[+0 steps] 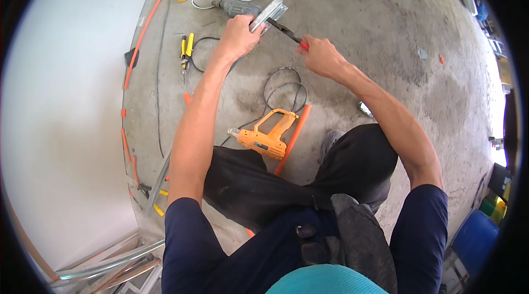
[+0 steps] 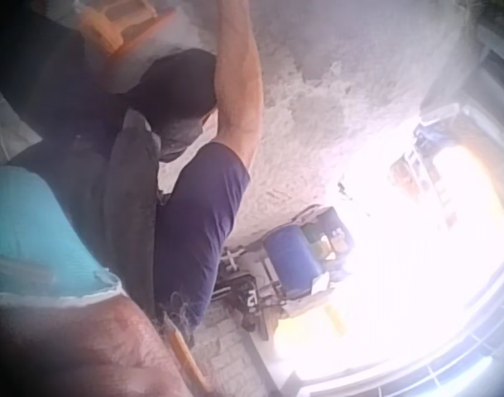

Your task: The person uses snips to cut notches and sections out of a long metal stud, holding the stud by hand and manipulating the tool to make several precise cuts.

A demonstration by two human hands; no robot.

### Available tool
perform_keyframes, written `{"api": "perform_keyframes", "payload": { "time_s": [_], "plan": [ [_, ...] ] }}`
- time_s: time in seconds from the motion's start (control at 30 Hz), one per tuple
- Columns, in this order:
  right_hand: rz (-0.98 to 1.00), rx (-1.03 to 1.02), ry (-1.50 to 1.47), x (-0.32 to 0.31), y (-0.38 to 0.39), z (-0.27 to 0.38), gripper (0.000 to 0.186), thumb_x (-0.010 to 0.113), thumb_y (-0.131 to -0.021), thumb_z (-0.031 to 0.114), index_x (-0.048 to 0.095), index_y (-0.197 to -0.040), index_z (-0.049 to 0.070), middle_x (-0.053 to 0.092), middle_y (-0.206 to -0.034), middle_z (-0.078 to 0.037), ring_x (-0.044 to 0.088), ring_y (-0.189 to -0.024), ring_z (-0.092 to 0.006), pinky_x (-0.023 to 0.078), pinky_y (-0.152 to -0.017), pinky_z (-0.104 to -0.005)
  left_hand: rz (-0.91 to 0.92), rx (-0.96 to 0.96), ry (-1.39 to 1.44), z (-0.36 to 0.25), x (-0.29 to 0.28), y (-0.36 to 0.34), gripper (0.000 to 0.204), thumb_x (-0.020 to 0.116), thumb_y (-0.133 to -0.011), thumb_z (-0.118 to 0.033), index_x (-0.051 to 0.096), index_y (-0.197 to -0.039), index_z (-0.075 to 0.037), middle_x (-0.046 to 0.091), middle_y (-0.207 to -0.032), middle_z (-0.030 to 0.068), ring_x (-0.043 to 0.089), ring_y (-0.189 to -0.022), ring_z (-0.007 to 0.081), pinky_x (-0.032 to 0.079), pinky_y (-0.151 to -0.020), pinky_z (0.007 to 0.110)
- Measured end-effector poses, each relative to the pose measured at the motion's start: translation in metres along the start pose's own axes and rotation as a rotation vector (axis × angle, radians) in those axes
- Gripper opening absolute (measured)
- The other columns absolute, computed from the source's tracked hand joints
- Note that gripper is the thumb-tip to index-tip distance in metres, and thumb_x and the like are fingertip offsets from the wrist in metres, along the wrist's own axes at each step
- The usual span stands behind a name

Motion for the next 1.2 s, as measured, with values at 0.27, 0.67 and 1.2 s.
{"api": "perform_keyframes", "payload": {
  "time_s": [0.27,0.67,1.2],
  "plan": [
    [0.016,0.027,0.04,-0.002,-0.003,0.007,0.032,0.053,-0.098,0.024,0.063,-0.11,-0.004,0.068,-0.104,-0.032,0.066,-0.102,-0.049,0.052,-0.087,-0.0533,-0.163,0.13,-0.212,0.0,-0.003,0.038,0.033,0.069,-0.091,-0.029,0.069,-0.099,0.003,0.066,-0.072,0.0204,0.064,-0.067,0.0373,0.05,-0.065,0.043],
    [0.108,-0.032,0.034,0.026,-0.006,0.023,0.031,0.048,-0.095,0.014,0.064,-0.109,-0.008,0.067,-0.107,-0.034,0.065,-0.105,-0.0499,0.052,-0.093,-0.053,-0.158,0.061,-0.22,0.02,0.0,0.046,0.032,0.063,-0.096,-0.025,0.061,-0.086,0.005,0.06,-0.071,0.0276,0.058,-0.068,0.0476,0.044,-0.062,0.051],
    [0.03,-0.005,0.002,0.033,-0.005,0.02,0.041,0.058,-0.1,0.035,0.062,-0.113,-0.003,0.069,-0.104,-0.03,0.065,-0.101,-0.0494,0.052,-0.088,-0.0539,0.003,-0.084,-0.007,0.033,-0.016,0.041,0.035,0.065,-0.097,-0.031,0.071,-0.089,0.002,0.071,-0.069,0.0117,0.064,-0.057,0.0183,0.048,-0.058,0.036]
  ]
}}
Point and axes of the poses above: each hand's wrist, its own y-axis away from the middle knuckle, its own x-axis out of the palm, z = x × y, the point moved 2 cm from there along -y, towards the middle knuckle
